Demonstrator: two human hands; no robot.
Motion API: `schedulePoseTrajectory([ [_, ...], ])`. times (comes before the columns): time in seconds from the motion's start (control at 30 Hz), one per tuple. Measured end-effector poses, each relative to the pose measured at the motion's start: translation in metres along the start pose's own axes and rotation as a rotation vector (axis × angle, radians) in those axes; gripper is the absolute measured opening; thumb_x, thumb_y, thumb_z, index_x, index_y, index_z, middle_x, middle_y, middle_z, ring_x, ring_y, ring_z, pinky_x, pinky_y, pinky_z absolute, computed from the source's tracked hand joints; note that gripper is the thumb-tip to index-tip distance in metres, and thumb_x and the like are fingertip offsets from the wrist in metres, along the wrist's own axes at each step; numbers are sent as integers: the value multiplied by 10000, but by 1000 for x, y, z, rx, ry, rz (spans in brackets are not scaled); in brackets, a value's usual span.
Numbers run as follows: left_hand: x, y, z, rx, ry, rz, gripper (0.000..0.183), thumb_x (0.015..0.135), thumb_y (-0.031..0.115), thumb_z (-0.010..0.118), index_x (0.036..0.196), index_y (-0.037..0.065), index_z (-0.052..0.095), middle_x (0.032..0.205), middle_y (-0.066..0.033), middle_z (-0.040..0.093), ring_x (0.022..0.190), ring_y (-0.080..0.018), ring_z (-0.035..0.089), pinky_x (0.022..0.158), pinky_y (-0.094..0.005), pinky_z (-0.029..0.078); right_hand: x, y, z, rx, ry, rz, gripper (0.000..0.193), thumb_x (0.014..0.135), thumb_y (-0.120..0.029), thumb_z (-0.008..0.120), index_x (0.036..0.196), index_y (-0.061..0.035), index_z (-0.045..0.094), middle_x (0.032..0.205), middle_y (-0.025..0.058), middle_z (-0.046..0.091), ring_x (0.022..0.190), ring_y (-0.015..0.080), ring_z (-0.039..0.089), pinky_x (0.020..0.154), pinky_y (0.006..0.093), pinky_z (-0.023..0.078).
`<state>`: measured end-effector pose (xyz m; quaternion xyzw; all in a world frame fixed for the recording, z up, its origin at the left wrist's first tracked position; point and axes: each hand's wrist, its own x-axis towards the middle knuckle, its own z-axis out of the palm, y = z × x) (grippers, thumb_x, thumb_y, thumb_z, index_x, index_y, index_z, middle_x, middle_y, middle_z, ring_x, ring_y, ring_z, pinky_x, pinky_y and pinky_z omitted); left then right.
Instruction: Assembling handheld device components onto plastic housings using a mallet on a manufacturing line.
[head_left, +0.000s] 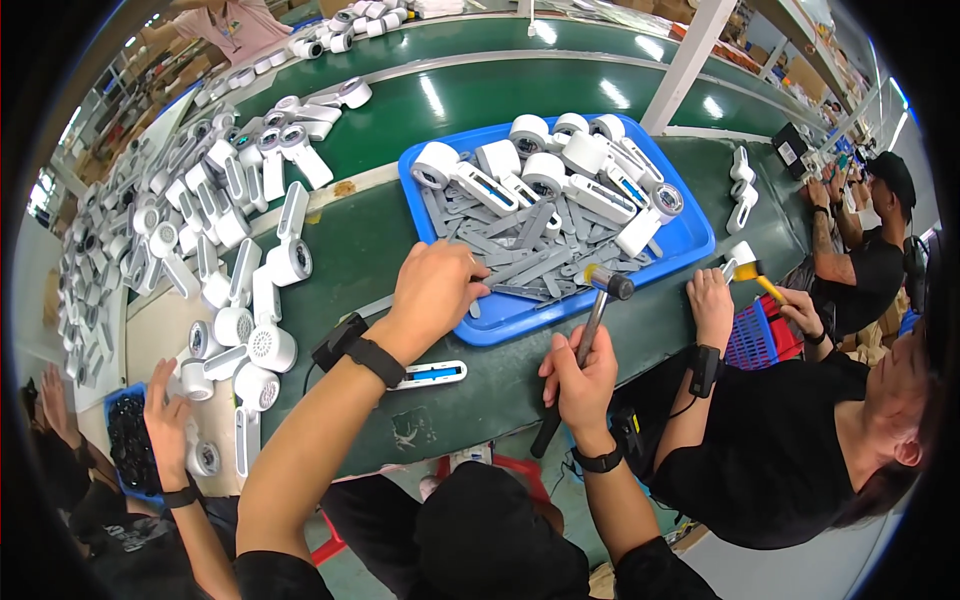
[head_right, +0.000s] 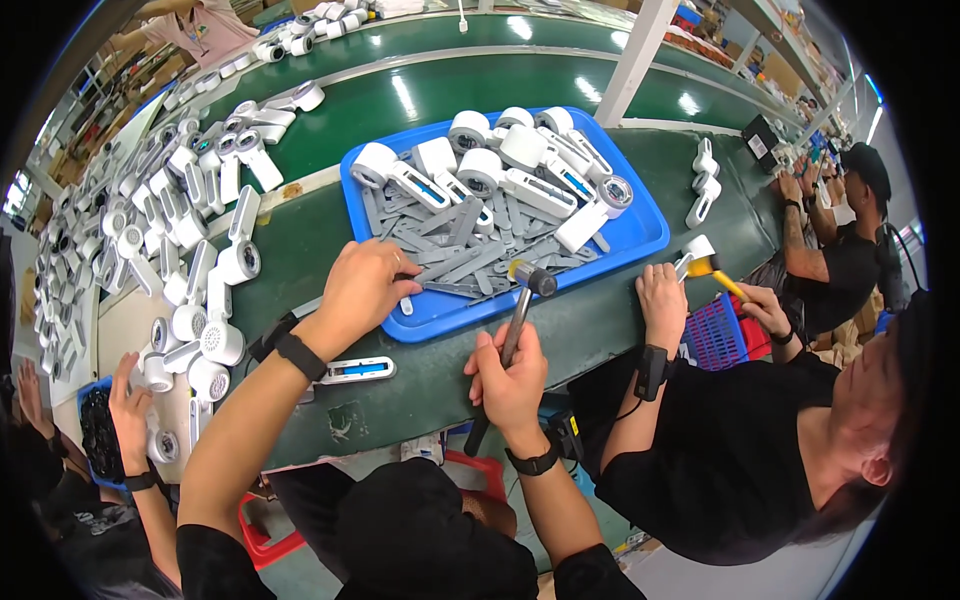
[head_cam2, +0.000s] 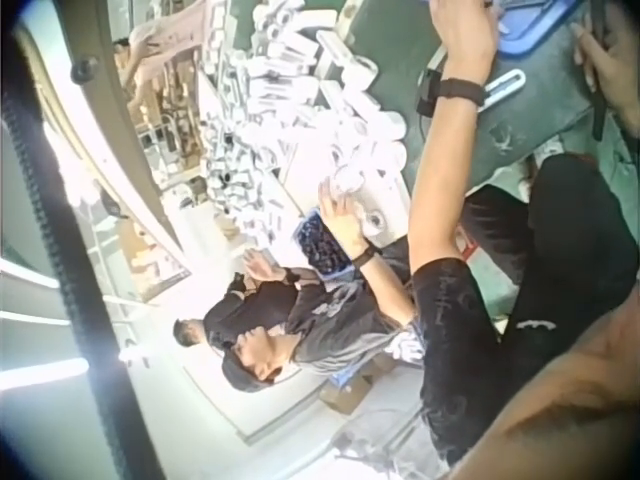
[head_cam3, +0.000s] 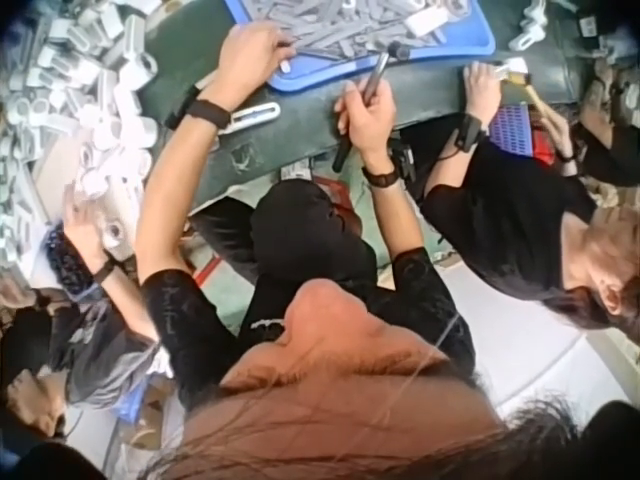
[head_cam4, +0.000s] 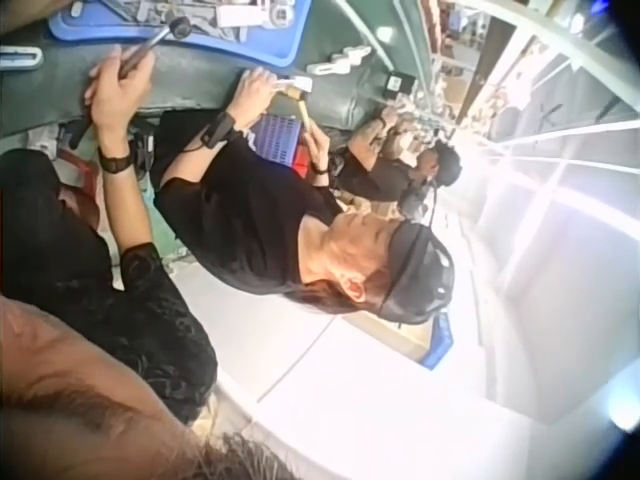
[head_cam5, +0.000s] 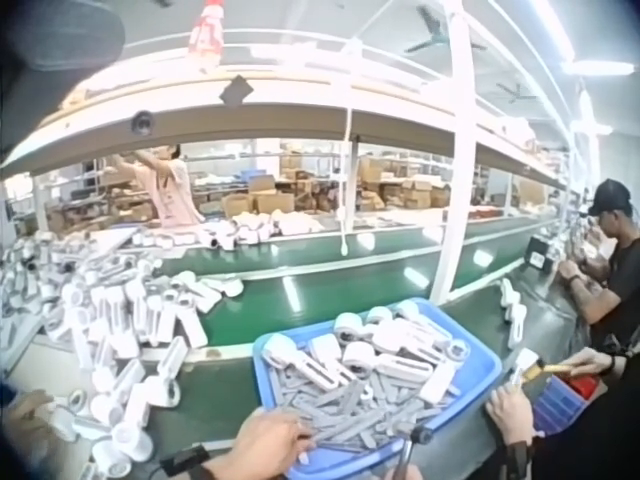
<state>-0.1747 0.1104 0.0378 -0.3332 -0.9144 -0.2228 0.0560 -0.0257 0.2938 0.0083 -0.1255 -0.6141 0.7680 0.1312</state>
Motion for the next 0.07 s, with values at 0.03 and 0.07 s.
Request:
schedulePoseTrajectory([
  [0.03,1,-1,-1,-53,-24,-50,191,815,194,806,986,109,822,955,-77,726,986,-285,657,863,-421,463,0,0,0,0,-3,-2,195,1019,-79,621,987,-65,429,677,118,613,376,120,484,346,242,358],
  [0.07,3,-1,-2,-106,-48,-99,195,820,186,801,999,113,823,968,-81,734,995,-291,655,881,-424,462,0,0,-1,-10,-5,-4,196,1019,-84,625,992,-69,431,679,122,616,377,123,488,343,245,362],
])
